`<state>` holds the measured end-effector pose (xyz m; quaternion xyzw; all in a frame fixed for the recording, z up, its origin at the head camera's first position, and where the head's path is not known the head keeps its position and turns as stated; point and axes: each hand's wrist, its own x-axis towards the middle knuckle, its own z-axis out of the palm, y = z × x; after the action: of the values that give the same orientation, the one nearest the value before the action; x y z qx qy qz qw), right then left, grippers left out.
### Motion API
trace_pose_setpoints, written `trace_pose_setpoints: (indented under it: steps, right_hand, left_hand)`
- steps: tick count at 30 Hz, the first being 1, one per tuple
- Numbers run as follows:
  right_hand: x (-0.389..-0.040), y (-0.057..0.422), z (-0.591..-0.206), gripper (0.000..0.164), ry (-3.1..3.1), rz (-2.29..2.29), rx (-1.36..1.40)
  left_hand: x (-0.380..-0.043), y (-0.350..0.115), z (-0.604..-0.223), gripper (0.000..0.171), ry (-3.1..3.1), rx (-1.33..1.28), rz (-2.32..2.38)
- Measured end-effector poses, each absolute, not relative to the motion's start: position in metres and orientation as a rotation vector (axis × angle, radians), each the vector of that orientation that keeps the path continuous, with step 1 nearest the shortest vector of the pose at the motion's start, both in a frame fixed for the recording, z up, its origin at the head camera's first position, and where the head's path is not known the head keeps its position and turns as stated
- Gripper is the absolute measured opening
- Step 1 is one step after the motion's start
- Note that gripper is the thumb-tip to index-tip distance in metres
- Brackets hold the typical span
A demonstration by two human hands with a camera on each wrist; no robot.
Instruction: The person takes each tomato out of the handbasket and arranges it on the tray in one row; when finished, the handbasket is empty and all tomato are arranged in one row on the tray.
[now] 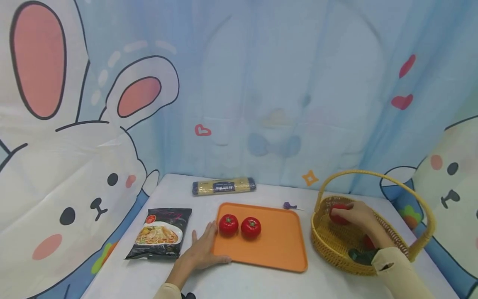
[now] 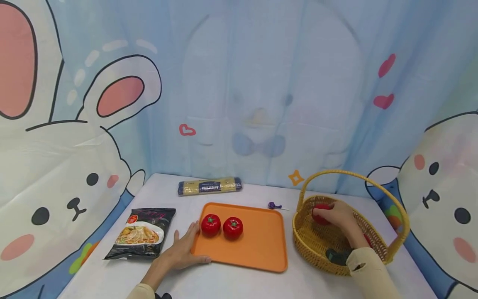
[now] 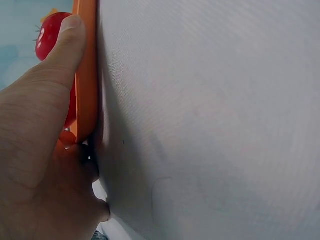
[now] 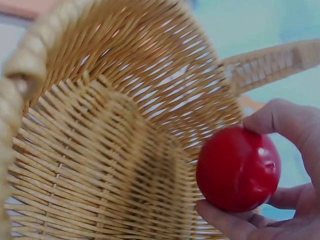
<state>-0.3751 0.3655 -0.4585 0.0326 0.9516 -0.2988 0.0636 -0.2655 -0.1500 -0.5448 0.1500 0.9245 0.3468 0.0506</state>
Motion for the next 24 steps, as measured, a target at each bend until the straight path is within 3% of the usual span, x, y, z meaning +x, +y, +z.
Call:
trace_pose_setpoints:
  steps: [7, 18, 24]
  right_hand:
    - [-0.354, 0.359, -0.439, 0.102, 2.734, -1.068, 0.139]
    - [-0.315, 0.332, -0.438, 0.064, 2.601, -1.444, -0.167]
    - [-0.295, 0.307, -0.435, 0.061, 2.57, -1.459, -0.252]
  left_hand:
    - [-0.265, -0.149, -0.547, 0.125, 2.826, 0.457, 1.028]
    - [-0.266, -0.15, -0.549, 0.125, 2.831, 0.455, 1.029]
    - [-0.265, -0.15, -0.547, 0.125, 2.826, 0.452, 1.037]
